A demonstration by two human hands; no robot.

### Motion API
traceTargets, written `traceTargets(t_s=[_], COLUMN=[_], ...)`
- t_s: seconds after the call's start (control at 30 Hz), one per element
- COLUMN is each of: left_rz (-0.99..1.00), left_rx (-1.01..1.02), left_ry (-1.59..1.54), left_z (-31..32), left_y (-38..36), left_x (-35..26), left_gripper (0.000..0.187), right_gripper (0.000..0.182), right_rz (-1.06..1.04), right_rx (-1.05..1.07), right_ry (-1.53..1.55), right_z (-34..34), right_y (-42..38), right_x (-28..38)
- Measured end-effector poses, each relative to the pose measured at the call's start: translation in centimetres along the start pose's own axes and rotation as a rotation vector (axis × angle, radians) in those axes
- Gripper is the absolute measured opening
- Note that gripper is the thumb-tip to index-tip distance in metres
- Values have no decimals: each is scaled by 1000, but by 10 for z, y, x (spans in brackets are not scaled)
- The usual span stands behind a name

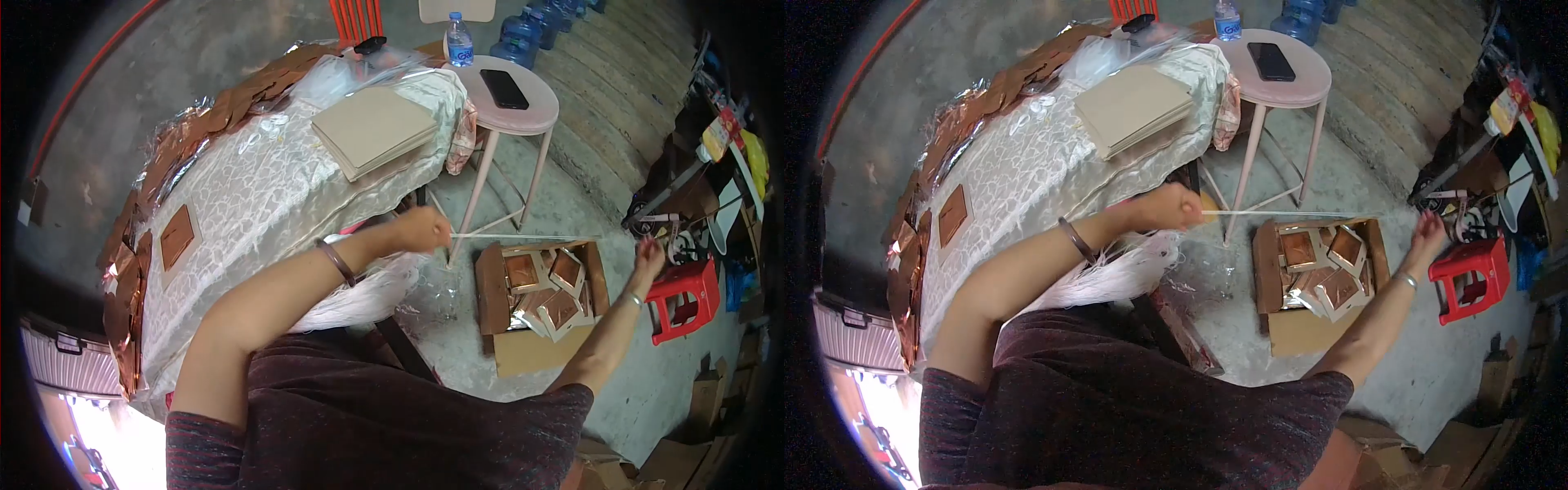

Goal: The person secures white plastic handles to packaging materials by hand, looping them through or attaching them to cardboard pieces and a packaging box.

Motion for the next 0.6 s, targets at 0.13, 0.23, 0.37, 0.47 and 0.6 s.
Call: traceTargets(t_s=[0.13, 0.23, 0.37, 0.47, 0.6], left_rz=[-173, 14, 276, 581, 569], left_rx=[-180, -310, -450, -590, -511], left_ry=[-91, -346, -404, -218, 70], left_z=[-69, -104, -143, -158, -134], left_y=[-10, -7, -54, -102, -151], left_x=[-8, -27, -123, -184, -204], left_gripper=[15, 16, 18, 19, 18], right_gripper=[24, 25, 27, 29, 34], right_rz=[-539, -398, -100, 132, 300], right_rx=[115, -5, -225, -367, 195], right_ry=[-1151, -892, -365, 17, 309], right_z=[-131, -118, -105, -86, 125], right_y=[13, -2, -8, -25, -93], right_x=[81, 75, 49, 32, 70])
Point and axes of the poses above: each hand's wrist, its own y-axis towards the middle knuckle, its own z-axis out of the palm, x = y × z, the point moved 8 cm from there along y, towards the middle knuckle, and after that the axes turned 15 degrees about -z, right-handed, at the moved point
